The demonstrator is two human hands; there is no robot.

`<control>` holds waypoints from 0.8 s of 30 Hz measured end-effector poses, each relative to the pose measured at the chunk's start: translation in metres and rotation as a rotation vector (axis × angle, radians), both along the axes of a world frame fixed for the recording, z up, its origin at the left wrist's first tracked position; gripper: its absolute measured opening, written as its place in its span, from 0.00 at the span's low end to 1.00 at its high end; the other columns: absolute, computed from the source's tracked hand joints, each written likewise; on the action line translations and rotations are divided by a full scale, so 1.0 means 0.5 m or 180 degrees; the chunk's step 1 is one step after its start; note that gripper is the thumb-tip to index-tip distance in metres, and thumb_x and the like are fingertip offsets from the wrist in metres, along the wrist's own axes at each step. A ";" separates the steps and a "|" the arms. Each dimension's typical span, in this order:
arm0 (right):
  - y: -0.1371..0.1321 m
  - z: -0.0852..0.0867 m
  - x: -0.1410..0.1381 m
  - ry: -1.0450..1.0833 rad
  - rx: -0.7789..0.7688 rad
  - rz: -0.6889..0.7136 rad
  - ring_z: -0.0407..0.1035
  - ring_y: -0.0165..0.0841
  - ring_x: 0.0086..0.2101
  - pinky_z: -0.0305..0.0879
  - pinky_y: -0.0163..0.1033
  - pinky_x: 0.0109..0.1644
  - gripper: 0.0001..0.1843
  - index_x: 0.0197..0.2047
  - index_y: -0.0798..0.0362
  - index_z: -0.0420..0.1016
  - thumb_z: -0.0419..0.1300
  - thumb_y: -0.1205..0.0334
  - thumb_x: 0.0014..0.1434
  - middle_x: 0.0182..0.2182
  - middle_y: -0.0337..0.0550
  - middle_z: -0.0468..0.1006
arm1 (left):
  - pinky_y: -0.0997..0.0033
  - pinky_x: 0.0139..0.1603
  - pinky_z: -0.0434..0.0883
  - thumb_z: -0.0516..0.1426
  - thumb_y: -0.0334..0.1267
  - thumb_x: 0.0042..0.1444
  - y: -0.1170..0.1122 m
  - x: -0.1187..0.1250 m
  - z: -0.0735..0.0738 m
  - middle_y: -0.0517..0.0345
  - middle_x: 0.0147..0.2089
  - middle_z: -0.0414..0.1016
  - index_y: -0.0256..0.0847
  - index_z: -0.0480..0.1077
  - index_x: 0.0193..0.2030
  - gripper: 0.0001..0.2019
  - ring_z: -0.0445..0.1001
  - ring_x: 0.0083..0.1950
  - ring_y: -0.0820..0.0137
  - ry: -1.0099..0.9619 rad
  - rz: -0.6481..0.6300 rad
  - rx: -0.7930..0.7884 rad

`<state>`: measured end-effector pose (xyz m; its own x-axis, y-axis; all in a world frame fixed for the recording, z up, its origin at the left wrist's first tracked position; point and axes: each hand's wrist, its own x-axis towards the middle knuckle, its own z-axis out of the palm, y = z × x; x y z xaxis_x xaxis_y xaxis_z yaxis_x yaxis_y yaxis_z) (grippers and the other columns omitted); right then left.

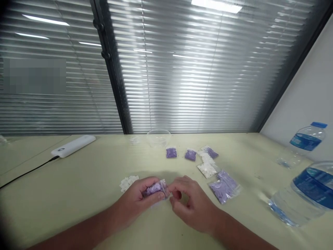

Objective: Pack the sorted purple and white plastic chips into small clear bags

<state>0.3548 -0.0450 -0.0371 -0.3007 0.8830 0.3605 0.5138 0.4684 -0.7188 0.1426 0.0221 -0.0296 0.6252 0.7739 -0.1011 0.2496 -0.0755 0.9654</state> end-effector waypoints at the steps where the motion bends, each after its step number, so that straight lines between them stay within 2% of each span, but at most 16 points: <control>1: 0.000 -0.001 0.000 0.0057 -0.0014 0.0015 0.66 0.31 0.34 0.61 0.37 0.42 0.09 0.39 0.53 0.77 0.56 0.71 0.61 0.30 0.38 0.71 | 0.87 0.32 0.56 0.64 0.56 0.55 0.000 0.000 -0.001 0.70 0.30 0.65 0.40 0.73 0.33 0.19 0.61 0.33 0.86 -0.0002 0.0009 -0.0004; 7: -0.002 -0.006 0.007 0.0096 0.0401 -0.0393 0.66 0.30 0.33 0.58 0.38 0.41 0.11 0.43 0.50 0.76 0.55 0.71 0.61 0.30 0.36 0.70 | 0.85 0.28 0.54 0.64 0.55 0.54 0.007 -0.001 -0.020 0.70 0.26 0.60 0.39 0.70 0.31 0.20 0.57 0.29 0.86 -0.0046 -0.0038 -0.0196; 11: -0.008 -0.002 0.005 -0.0026 0.0403 -0.0344 0.66 0.30 0.33 0.58 0.38 0.43 0.11 0.43 0.49 0.74 0.55 0.72 0.61 0.30 0.36 0.69 | 0.86 0.26 0.53 0.65 0.54 0.53 0.010 -0.002 -0.025 0.71 0.25 0.58 0.39 0.67 0.28 0.20 0.56 0.28 0.86 -0.0097 0.0050 -0.0257; 13: -0.009 -0.001 0.003 -0.0051 0.0337 -0.0327 0.66 0.31 0.34 0.59 0.38 0.42 0.11 0.45 0.49 0.73 0.56 0.71 0.61 0.32 0.37 0.69 | 0.86 0.26 0.53 0.65 0.55 0.53 0.011 -0.002 -0.026 0.71 0.24 0.57 0.39 0.67 0.28 0.21 0.56 0.27 0.87 -0.0128 0.0040 -0.0287; 16: -0.007 -0.004 -0.001 -0.0001 -0.0005 -0.0436 0.66 0.32 0.36 0.58 0.35 0.34 0.09 0.48 0.49 0.71 0.57 0.65 0.64 0.35 0.39 0.70 | 0.86 0.26 0.54 0.65 0.57 0.52 0.015 -0.003 -0.030 0.71 0.24 0.58 0.39 0.67 0.28 0.22 0.56 0.27 0.86 -0.0200 0.0036 -0.0346; 18: -0.003 -0.008 -0.004 0.0005 -0.0257 -0.0431 0.65 0.32 0.35 0.56 0.35 0.33 0.05 0.43 0.51 0.70 0.58 0.60 0.66 0.33 0.39 0.70 | 0.86 0.26 0.55 0.66 0.56 0.51 0.017 -0.004 -0.034 0.71 0.25 0.59 0.38 0.68 0.28 0.22 0.57 0.27 0.86 -0.0264 0.0063 -0.0368; 21: 0.003 -0.014 -0.008 -0.0019 -0.0333 -0.0249 0.62 0.30 0.32 0.57 0.36 0.38 0.12 0.34 0.54 0.68 0.58 0.56 0.68 0.28 0.38 0.68 | 0.86 0.28 0.55 0.67 0.55 0.51 0.019 -0.003 -0.031 0.69 0.26 0.62 0.36 0.71 0.31 0.22 0.58 0.29 0.86 -0.0362 0.0007 -0.0429; 24: 0.006 -0.016 -0.009 0.0345 -0.0562 -0.0170 0.59 0.29 0.30 0.54 0.36 0.36 0.17 0.32 0.55 0.67 0.55 0.54 0.70 0.27 0.37 0.65 | 0.87 0.31 0.59 0.65 0.56 0.54 0.015 -0.003 -0.015 0.66 0.29 0.67 0.34 0.75 0.35 0.22 0.62 0.31 0.85 -0.0502 -0.0219 -0.0646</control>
<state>0.3504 -0.0418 -0.0449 -0.2196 0.9489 0.2265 0.4499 0.3045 -0.8396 0.1409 0.0296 -0.0370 0.6959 0.7030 -0.1471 0.0960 0.1119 0.9891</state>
